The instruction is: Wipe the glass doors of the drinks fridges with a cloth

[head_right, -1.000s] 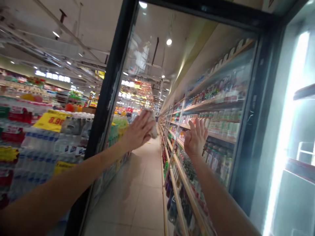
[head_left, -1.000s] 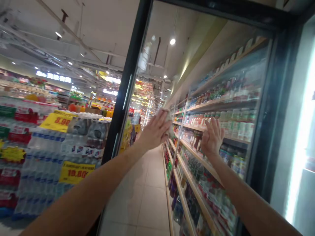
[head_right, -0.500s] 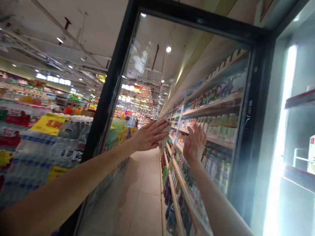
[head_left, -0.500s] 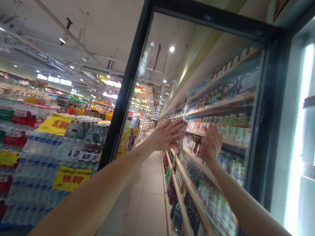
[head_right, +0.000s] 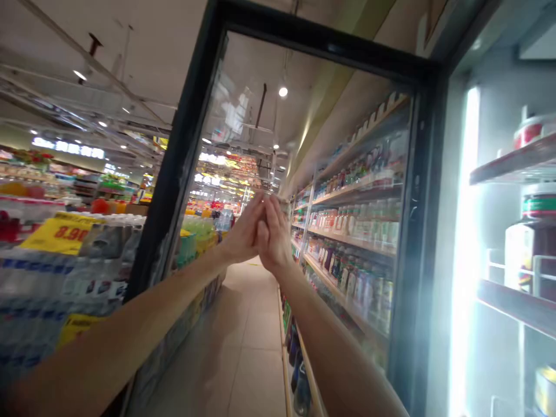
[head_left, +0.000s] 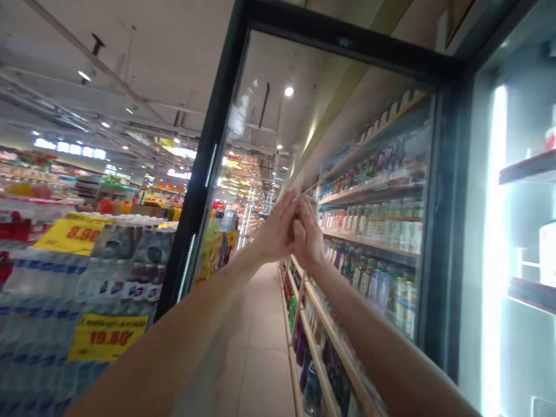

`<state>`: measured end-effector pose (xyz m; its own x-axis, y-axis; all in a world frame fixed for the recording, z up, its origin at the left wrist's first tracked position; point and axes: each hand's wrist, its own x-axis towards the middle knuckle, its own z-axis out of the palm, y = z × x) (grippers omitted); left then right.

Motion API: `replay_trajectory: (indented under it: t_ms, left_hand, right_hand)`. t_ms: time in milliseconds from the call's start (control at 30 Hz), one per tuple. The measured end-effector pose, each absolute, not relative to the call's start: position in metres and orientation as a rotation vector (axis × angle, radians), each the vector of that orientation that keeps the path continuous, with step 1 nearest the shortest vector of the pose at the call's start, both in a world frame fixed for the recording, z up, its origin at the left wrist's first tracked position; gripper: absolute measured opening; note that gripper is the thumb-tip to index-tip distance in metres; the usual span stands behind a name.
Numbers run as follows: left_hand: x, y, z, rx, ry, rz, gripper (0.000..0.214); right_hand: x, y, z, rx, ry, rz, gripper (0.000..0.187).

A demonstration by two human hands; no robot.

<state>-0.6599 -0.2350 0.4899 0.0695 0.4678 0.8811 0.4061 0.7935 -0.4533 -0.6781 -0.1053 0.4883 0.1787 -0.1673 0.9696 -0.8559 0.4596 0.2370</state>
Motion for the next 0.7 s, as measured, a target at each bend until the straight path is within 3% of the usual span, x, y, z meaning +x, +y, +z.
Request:
replay_trajectory:
  t_ms: [133, 267, 400, 500, 700]
  left_hand:
    - [-0.650, -0.275, 0.479, -0.598, -1.428, -0.162, 0.059]
    - [-0.652, -0.278, 0.471, -0.416, -1.382, -0.145, 0.050]
    - [-0.656, -0.263, 0.470, -0.298, -1.504, 0.068, 0.045]
    - [-0.656, -0.257, 0.470, -0.244, -1.535, 0.108, 0.048]
    - [-0.658, -0.261, 0.468, -0.238, -1.511, 0.127, 0.047]
  right_hand:
    - [-0.686, -0.127, 0.488, 0.864, -1.456, 0.437, 0.049]
    - [-0.711, -0.068, 0.487, 0.764, -1.479, 0.189, 0.036]
    - [-0.744, 0.036, 0.495, 0.304, -1.477, 0.481, 0.039]
    - [-0.756, 0.061, 0.503, 0.097, -1.380, 0.667, 0.049]
    - [-0.722, -0.053, 0.483, 0.705, -1.448, 0.160, 0.048]
